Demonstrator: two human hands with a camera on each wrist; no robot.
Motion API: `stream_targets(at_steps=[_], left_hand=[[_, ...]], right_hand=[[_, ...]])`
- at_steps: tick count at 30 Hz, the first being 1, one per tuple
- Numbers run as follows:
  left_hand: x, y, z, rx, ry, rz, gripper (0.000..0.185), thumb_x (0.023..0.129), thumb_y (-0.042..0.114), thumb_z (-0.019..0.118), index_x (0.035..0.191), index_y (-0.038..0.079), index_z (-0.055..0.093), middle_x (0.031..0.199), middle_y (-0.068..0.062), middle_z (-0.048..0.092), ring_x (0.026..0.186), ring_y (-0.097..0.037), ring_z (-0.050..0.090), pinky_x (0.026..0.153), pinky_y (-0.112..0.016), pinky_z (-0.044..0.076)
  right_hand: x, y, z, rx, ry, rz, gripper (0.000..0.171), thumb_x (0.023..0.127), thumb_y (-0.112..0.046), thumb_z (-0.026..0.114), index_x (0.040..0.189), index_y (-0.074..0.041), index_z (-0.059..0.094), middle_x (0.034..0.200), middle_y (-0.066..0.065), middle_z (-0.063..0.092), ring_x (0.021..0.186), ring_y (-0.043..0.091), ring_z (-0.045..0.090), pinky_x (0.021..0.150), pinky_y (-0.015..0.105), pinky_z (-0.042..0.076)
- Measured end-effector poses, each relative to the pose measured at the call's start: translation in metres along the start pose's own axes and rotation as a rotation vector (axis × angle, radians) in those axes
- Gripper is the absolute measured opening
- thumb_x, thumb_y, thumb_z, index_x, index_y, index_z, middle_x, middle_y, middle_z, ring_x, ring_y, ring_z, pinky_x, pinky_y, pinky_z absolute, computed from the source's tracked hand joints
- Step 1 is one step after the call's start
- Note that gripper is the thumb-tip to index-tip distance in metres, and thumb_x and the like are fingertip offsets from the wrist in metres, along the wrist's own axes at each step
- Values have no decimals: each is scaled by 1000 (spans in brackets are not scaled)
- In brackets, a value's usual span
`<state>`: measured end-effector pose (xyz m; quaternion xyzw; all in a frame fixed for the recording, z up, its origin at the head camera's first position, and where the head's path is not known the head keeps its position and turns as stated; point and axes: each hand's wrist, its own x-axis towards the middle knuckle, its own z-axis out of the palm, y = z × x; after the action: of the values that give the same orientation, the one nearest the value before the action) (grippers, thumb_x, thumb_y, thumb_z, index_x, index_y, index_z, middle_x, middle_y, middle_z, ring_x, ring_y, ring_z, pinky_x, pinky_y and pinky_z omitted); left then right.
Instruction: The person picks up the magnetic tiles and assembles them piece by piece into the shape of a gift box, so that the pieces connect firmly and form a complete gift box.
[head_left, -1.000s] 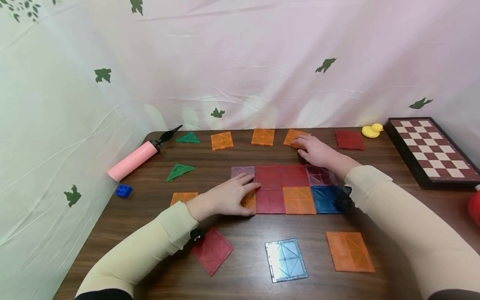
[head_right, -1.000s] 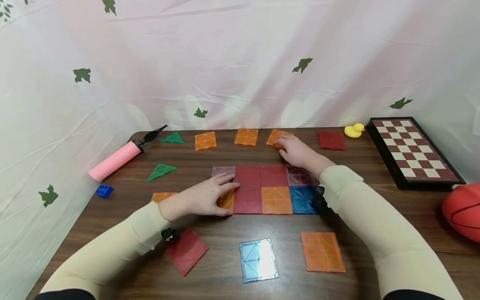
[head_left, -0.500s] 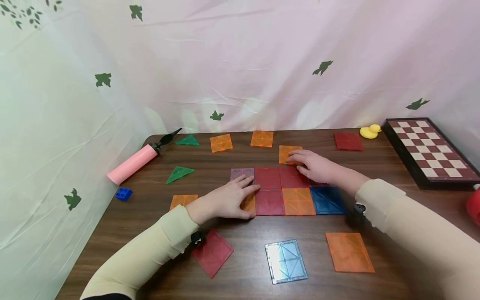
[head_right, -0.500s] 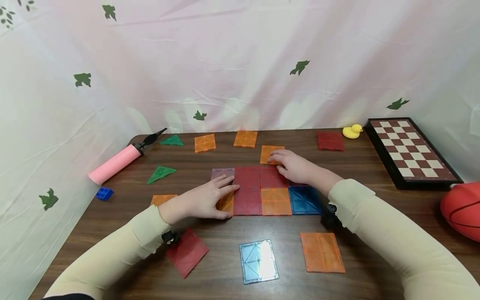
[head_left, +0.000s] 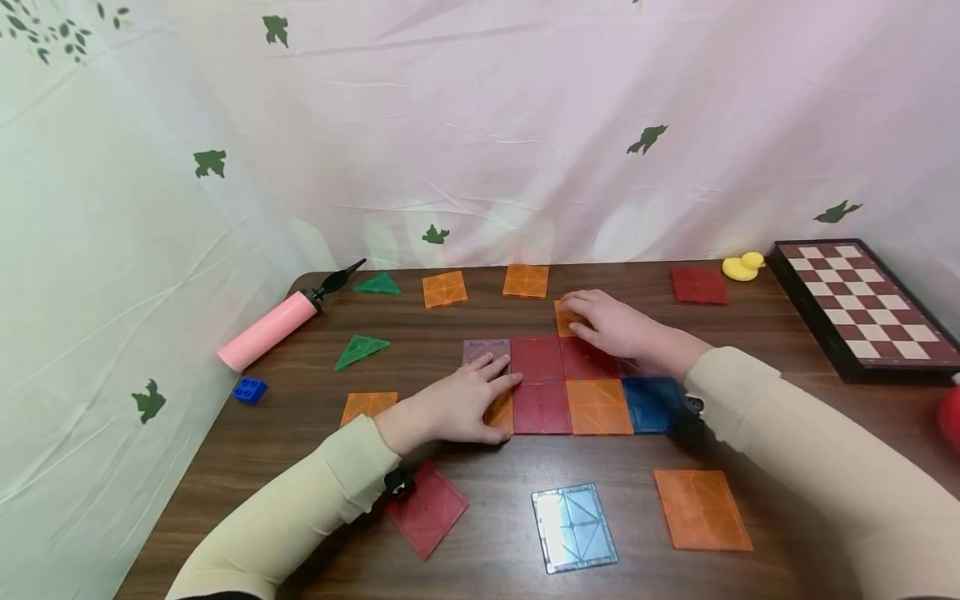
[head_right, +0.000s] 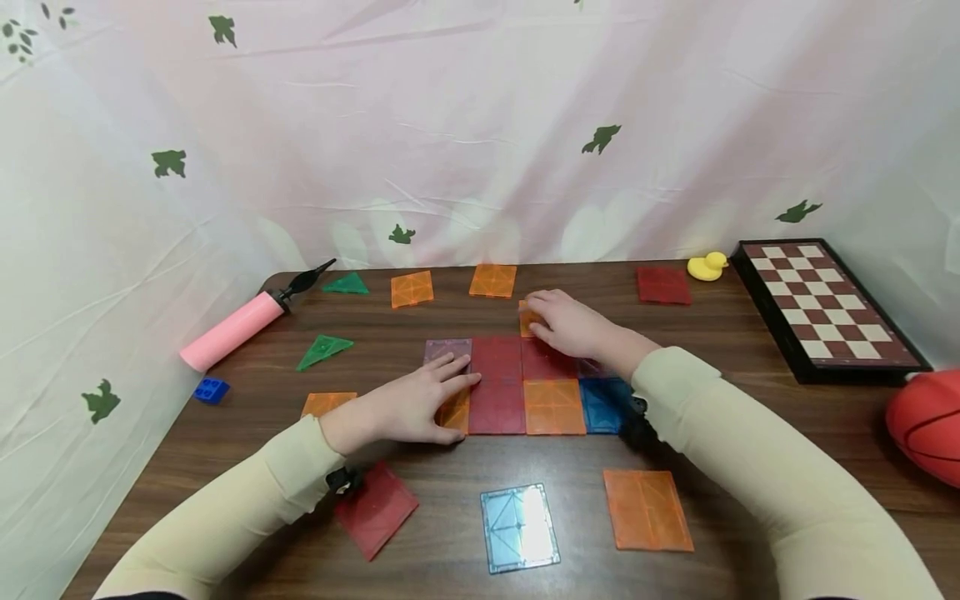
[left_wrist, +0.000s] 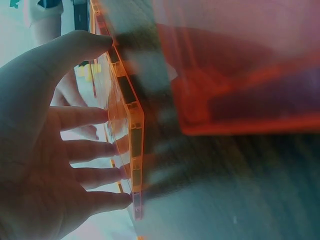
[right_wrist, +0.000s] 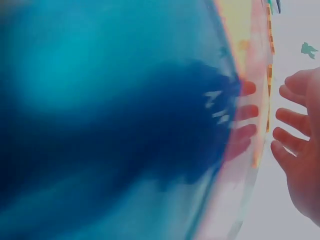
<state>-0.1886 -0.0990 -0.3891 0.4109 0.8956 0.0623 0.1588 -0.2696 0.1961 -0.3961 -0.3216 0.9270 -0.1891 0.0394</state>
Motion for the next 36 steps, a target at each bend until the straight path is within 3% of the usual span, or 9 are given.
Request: stream_targets(at_steps=[7, 13, 22, 36], left_hand=[[-2, 1, -1, 0, 12, 12, 83, 91, 48, 71, 156, 8, 41, 162, -22, 29, 150, -43, 24, 119, -48, 27], [-1, 1, 0, 4, 19, 27, 82, 91, 48, 71, 156, 7, 41, 161, -24, 30, 149, -44, 24, 119, -48, 25], [-1, 1, -2, 5, 10, 20, 83, 91, 48, 71, 156, 7, 41, 162, -24, 29, 150, -43, 23, 119, -49, 25], [-1, 1, -3, -20, 3, 5, 82, 91, 46, 72, 156, 7, 41, 163, -23, 27, 150, -44, 21, 119, -50, 25]], right_hand=[[43, -7, 3, -49, -79, 73, 52, 105, -16, 58, 151, 1, 45, 157, 27, 36, 145, 42, 33, 117, 55, 27], [57, -5, 10, -90, -148, 122, 55, 107, -17, 53, 157, -1, 37, 162, 27, 26, 149, 43, 24, 119, 53, 22], [43, -6, 9, -75, -163, 44, 48, 106, -14, 53, 153, -3, 45, 160, 25, 32, 146, 45, 29, 118, 57, 23], [7, -9, 8, -44, -108, -76, 41, 104, -13, 57, 145, -5, 55, 151, 22, 44, 138, 47, 35, 114, 65, 24]])
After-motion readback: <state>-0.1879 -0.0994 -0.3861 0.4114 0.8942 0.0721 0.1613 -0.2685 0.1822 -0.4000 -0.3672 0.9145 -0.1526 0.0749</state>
